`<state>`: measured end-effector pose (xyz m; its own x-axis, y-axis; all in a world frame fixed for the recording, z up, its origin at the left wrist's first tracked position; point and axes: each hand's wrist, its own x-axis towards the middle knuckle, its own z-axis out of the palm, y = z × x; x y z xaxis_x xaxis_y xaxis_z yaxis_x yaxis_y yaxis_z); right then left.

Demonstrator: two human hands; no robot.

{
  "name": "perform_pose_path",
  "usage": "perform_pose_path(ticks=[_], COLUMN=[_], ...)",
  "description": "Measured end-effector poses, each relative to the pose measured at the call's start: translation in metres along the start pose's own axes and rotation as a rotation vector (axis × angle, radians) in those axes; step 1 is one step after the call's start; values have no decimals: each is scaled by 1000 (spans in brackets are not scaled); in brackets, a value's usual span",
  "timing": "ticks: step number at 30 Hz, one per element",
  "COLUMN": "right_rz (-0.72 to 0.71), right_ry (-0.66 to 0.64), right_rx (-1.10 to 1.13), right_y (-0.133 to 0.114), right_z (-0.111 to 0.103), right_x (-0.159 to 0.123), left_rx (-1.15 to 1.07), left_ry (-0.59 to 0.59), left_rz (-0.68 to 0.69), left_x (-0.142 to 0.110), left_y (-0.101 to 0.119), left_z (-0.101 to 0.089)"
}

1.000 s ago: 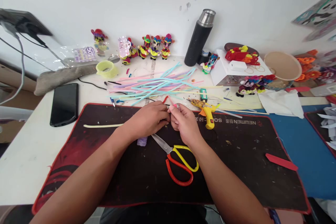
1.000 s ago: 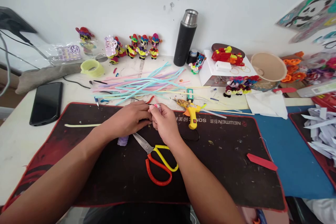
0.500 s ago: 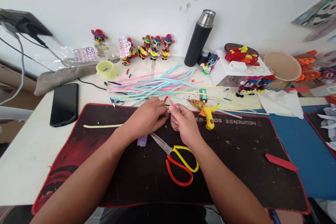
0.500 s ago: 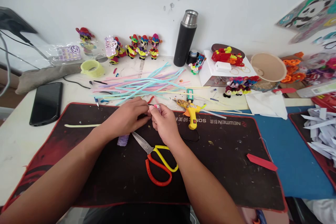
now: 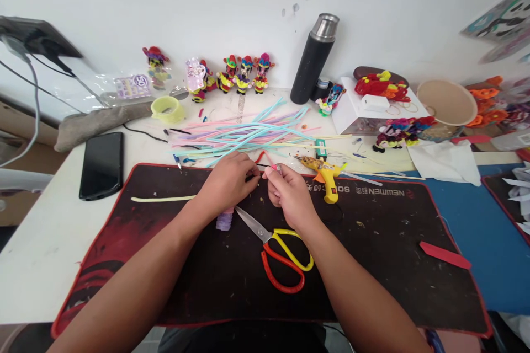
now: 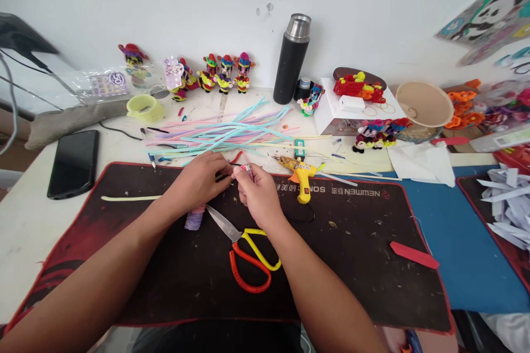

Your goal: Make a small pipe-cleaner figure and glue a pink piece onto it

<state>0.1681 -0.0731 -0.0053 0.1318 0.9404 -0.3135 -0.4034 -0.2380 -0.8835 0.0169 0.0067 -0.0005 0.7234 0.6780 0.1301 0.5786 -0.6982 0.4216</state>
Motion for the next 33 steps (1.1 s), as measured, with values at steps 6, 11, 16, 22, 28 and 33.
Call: perform_pose_path(ticks=[6, 11, 16, 22, 28, 33], right_rz=[3, 7, 10, 17, 11, 12], right_ry=[-8, -9, -11, -11, -13, -9], right_rx=[-8, -5, 0, -5, -2, 0], right_y=[-1, -1, 0, -1, 0, 1], right_z=[0, 0, 0, 0, 0, 0], right_x=[0, 0, 0, 0, 0, 0], left_rx=[-58, -92, -89, -49, -54, -51], left_ry=[1, -23, 11, -17, -32, -47], left_rz=[-60, -78, -109, -66, -89, -58], left_x=[1, 0, -3, -3, -1, -1], left_y=[-1, -3, -9, -7, -3, -3], left_z=[3, 0, -5, -6, -6, -5])
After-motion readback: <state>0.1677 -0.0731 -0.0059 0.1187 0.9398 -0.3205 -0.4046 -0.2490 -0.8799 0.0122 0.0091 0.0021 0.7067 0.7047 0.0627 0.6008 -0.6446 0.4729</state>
